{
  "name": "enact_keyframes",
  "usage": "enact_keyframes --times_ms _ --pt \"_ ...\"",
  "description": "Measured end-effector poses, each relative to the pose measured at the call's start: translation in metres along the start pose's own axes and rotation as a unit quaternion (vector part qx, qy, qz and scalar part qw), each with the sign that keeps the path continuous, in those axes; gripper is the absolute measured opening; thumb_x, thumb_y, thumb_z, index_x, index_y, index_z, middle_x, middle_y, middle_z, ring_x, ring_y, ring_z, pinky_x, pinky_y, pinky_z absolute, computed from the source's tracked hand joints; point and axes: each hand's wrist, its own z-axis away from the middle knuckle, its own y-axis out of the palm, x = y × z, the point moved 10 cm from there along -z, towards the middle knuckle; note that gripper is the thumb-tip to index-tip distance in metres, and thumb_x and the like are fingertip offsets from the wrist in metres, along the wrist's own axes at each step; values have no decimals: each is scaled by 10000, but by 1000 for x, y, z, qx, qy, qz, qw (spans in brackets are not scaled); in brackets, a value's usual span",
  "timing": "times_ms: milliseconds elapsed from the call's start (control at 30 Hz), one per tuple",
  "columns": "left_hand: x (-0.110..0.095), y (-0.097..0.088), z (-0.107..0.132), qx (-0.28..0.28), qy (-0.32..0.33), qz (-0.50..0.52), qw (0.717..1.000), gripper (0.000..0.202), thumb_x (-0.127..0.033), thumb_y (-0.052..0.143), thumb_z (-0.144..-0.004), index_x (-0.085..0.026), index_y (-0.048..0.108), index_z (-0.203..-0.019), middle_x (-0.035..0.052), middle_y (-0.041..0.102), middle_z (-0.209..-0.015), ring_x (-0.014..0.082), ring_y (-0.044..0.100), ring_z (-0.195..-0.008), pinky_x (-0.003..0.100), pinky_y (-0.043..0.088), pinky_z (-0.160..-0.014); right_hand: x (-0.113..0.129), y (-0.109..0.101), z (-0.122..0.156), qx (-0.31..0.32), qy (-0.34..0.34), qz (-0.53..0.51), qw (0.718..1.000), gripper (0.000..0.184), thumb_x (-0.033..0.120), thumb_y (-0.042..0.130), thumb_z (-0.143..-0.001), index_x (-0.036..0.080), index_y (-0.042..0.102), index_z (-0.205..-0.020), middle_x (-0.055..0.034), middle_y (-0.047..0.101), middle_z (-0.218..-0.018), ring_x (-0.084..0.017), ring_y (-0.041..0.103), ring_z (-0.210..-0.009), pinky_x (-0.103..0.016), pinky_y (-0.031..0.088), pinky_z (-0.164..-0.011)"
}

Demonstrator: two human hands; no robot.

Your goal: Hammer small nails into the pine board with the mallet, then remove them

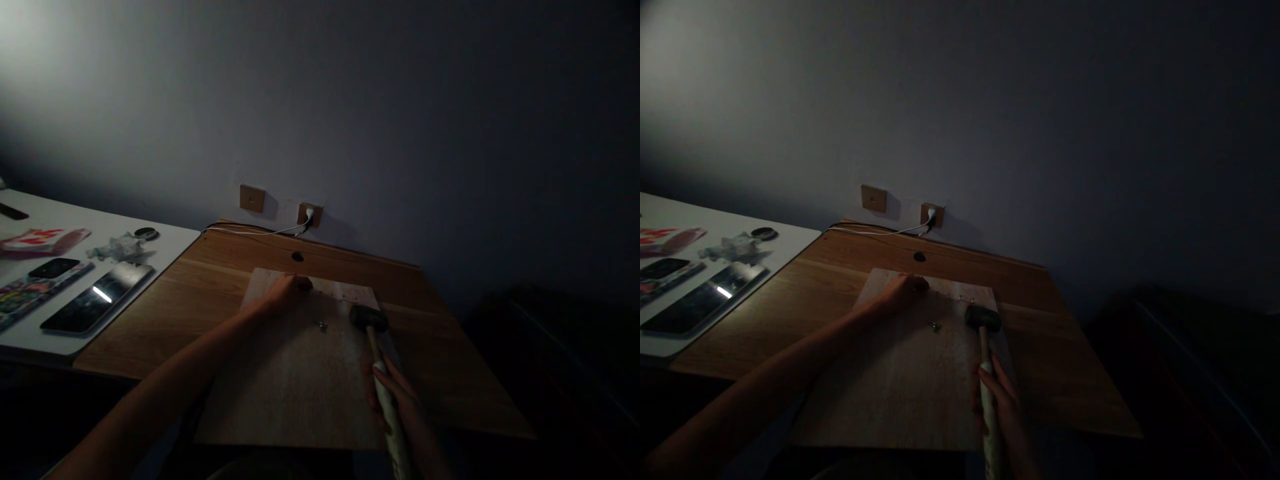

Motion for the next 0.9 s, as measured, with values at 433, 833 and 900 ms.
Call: enact_keyframes --times_ms 433,833,900 --pt "-5 2 -3 -2 11 30 1000 361 -110 624 -848 -220 709 -1181 7 794 -971 163 736 -904 230 531 -850 41 51 7 25 -74 68 995 801 566 693 -865 253 444 -1558 86 536 -586 -91 417 -372 -177 340 -322" --pt "4 7 -1 -18 21 78 997 482 -76 626 -842 -186 622 -1311 36 785 -955 186 736 -833 254 535 -761 69 112 -18 40 -260 230 937 642 469 609 -939 245 548 -1537 -72 778 -981 -289 747 -980 -396 612 -827" --pt "3 7 -1 -22 34 87 995 487 -64 617 -842 -165 607 -1318 26 783 -932 191 735 -826 256 531 -763 70 113 -17 38 -284 244 926 600 437 583 -953 254 562 -1524 -95 711 -1356 -309 620 -1316 -472 470 -1110"
